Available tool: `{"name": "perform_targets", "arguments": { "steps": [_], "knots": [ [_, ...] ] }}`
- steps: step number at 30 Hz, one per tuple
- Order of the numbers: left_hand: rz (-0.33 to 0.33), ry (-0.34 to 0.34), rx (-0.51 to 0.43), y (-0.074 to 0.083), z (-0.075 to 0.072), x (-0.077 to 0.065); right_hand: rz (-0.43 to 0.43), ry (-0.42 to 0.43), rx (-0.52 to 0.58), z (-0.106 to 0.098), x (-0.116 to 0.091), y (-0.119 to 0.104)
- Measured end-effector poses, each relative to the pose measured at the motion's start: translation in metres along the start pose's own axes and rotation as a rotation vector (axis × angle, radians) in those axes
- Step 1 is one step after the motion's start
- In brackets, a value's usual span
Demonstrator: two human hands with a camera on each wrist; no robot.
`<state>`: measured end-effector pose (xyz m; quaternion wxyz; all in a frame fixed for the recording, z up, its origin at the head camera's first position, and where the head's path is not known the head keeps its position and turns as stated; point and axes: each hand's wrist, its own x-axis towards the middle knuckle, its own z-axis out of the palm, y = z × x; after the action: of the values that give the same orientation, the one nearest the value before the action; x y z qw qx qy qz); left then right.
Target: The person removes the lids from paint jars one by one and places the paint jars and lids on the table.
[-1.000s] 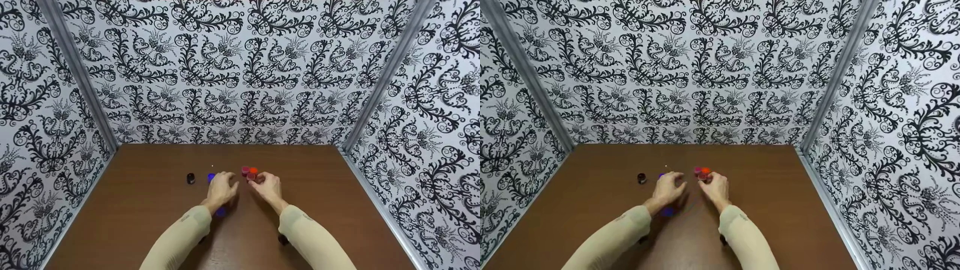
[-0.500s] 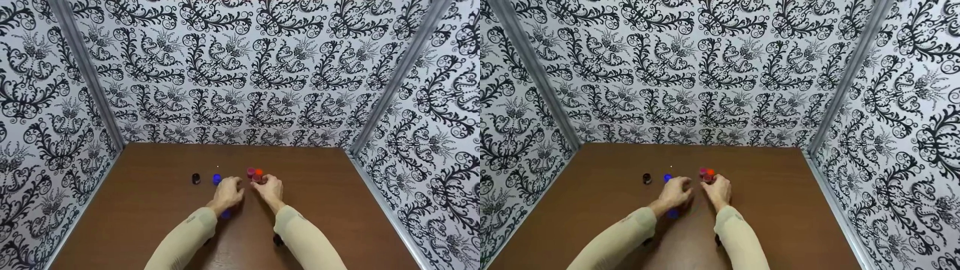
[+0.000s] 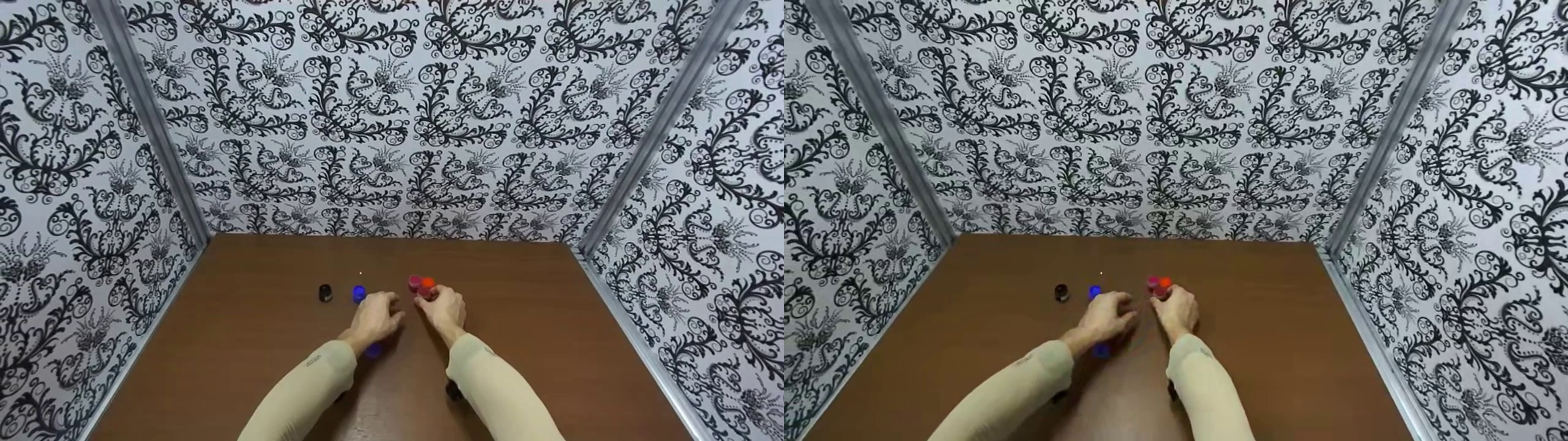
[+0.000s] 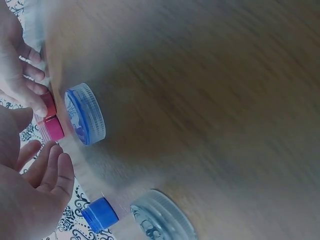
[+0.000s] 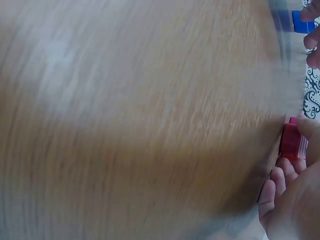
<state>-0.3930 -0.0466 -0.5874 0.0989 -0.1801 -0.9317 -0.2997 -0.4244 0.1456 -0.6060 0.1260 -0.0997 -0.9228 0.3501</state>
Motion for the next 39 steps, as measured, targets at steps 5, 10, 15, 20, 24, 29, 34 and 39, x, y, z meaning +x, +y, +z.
{"name": "perform_targets", "arguments": {
  "steps": [5, 10, 15, 20, 24, 29, 34, 39],
  "knots": [
    [0.014, -0.018, -0.017, 0.003, 0.003, 0.001, 0.007, 0.017, -0.028, 0.001, -0.001, 0.002],
    [0.018, -0.030, -0.038, 0.005, 0.003, 0.002, 0.012, 0.029, -0.032, -0.001, -0.002, 0.001],
    [0.012, -0.033, -0.050, 0.007, 0.003, 0.002, 0.000, 0.041, -0.042, -0.002, -0.003, 0.001],
    [0.000, -0.038, -0.053, 0.008, 0.000, 0.001, -0.018, 0.054, -0.032, -0.003, -0.003, 0.005],
    [-0.006, -0.029, -0.067, 0.008, -0.003, 0.003, -0.042, 0.056, -0.026, -0.003, -0.003, 0.009],
    [0.010, 0.003, -0.088, 0.006, -0.007, 0.007, -0.102, 0.053, 0.053, -0.007, -0.004, 0.012],
    [-0.007, 0.016, -0.156, 0.007, -0.013, 0.010, -0.160, 0.018, 0.165, -0.016, -0.005, 0.006],
    [-0.021, 0.040, -0.203, 0.010, -0.017, 0.013, -0.224, -0.057, 0.249, -0.024, -0.008, 0.000]
  ]
}}
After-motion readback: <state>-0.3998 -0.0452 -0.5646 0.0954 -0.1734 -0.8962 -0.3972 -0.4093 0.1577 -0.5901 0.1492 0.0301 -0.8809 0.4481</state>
